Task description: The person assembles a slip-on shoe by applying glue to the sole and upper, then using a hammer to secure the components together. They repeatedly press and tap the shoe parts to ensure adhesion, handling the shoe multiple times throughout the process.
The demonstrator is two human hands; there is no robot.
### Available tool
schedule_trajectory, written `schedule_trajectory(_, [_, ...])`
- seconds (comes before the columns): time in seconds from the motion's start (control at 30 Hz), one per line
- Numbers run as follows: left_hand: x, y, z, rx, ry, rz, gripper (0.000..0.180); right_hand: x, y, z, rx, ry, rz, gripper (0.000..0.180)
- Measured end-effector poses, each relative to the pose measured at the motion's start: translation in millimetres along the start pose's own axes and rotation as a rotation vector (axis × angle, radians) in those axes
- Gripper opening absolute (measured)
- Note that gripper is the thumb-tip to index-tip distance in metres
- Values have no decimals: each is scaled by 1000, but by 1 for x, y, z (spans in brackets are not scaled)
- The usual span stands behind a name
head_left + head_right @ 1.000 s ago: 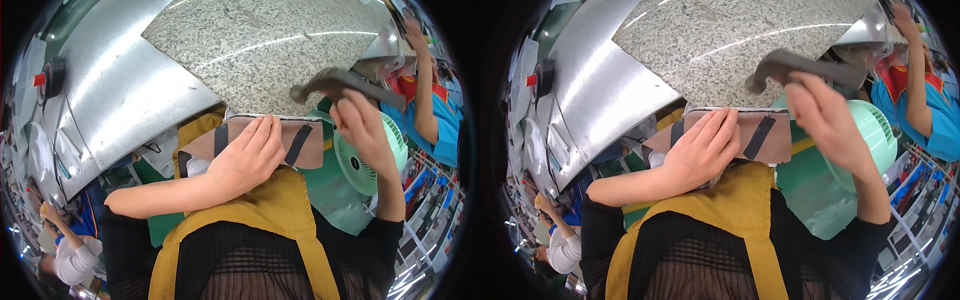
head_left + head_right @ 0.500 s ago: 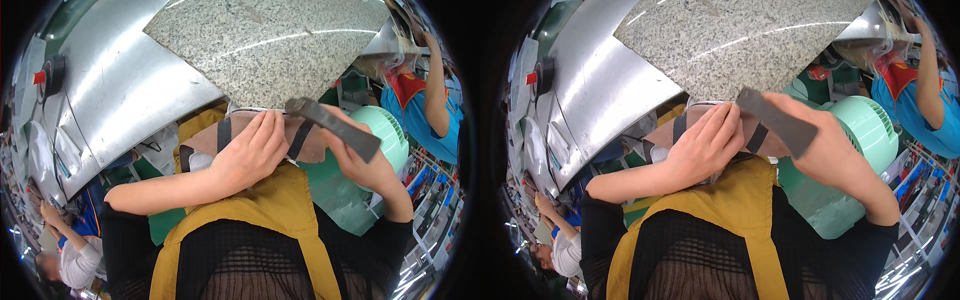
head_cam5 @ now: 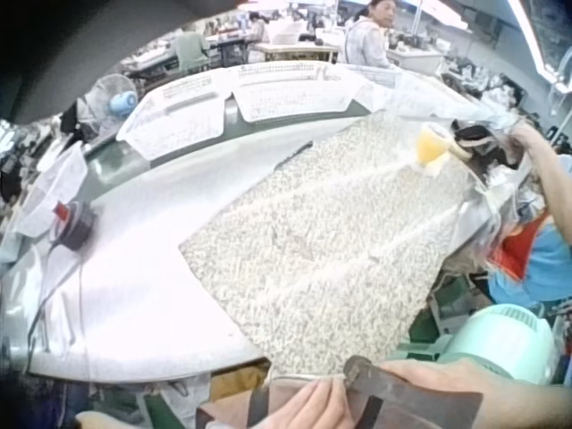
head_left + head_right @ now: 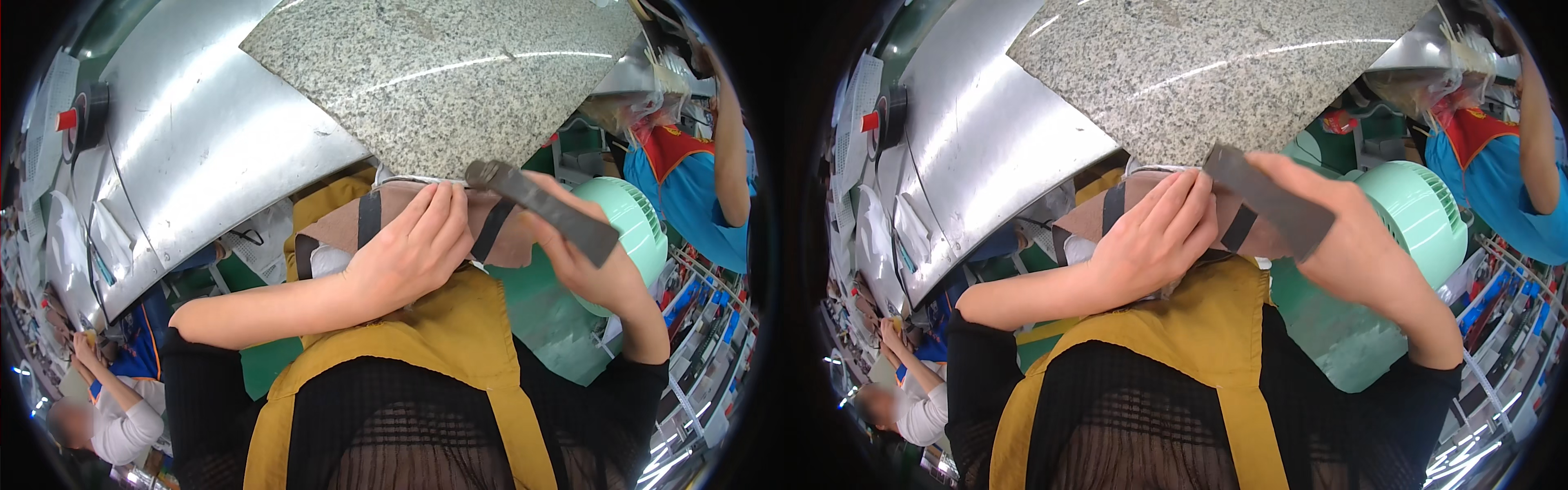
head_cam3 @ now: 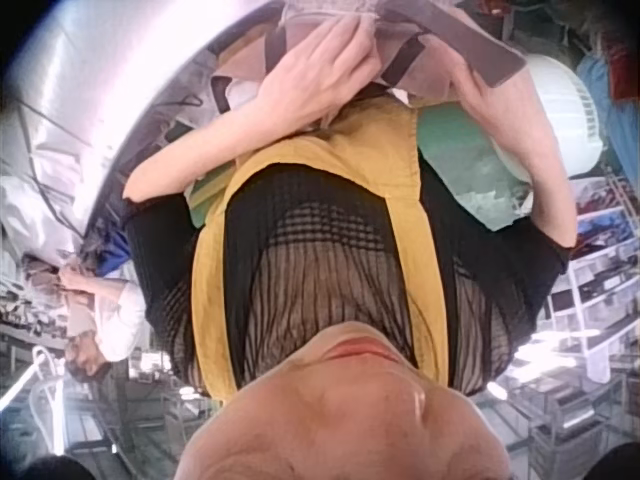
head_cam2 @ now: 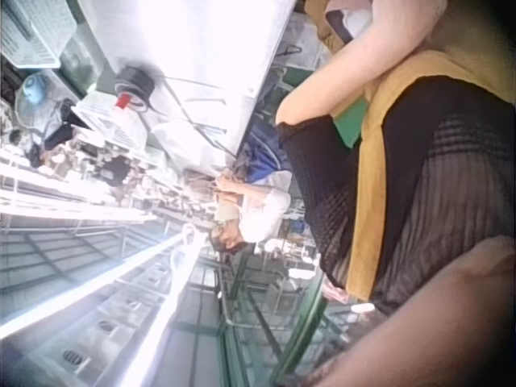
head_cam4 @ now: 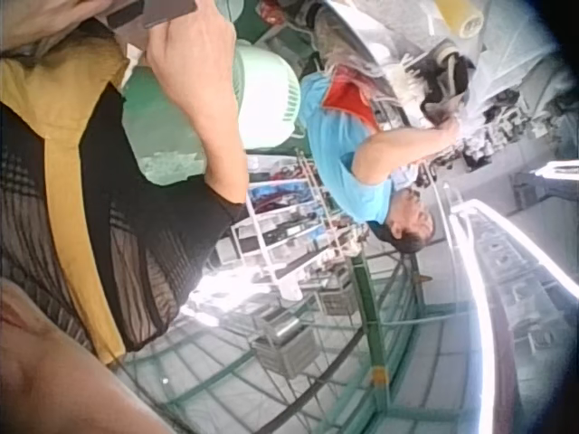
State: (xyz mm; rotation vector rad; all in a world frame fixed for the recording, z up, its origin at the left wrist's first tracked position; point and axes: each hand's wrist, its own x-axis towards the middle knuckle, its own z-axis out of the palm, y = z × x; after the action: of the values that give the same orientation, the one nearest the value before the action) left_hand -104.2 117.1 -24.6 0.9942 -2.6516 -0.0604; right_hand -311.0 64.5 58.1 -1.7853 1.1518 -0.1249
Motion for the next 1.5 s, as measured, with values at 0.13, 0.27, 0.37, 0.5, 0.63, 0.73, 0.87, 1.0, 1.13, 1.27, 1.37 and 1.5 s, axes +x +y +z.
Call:
schedule_trajectory(0.13, [-1, 1, 1, -30, -2, -21, 30, 2, -1, 6, -162, 53, -166, 44])
schedule_trajectory(0.27, [-4, -4, 2, -178, 50, -80, 31, 6, -10, 9, -246, -53, -44, 35])
schedule_trajectory(0.37, [-7, -2, -3, -181, 49, -128, 33, 4, -9, 10, -269, -40, -63, 35])
schedule_trajectory(0.5, [-7, -1, -4, -163, 31, -118, 32, 4, -4, 10, -261, -25, -99, 35])
schedule_trajectory(0.63, [-7, 0, 1, -27, 30, -66, 35, 4, -8, 3, -29, 13, -20, 38])
schedule_trajectory(0.73, [-7, 4, 2, -2, 18, -57, 37, 1, -6, 2, -104, 46, -57, 38])
schedule_trajectory(0.87, [-7, 3, 2, 15, 22, -49, 37, 5, -6, 7, -238, 16, -103, 36])
schedule_trajectory(1.0, [-7, 3, 2, 29, 41, -52, 37, 4, -1, 5, -141, 69, -177, 39])
schedule_trajectory(1.13, [-10, 2, 7, -24, 74, -48, 39, 8, -4, 13, -144, -22, -41, 41])
schedule_trajectory(1.27, [-10, 5, 5, -80, 98, -58, 41, 8, -8, 10, -69, -48, 27, 40])
schedule_trajectory(1.37, [-11, 11, 6, -104, 108, -90, 41, 8, -1, 12, -38, -12, -7, 41])
schedule_trajectory(1.5, [-10, 13, 6, -60, 83, -68, 38, 7, -2, 12, -51, -39, -48, 43])
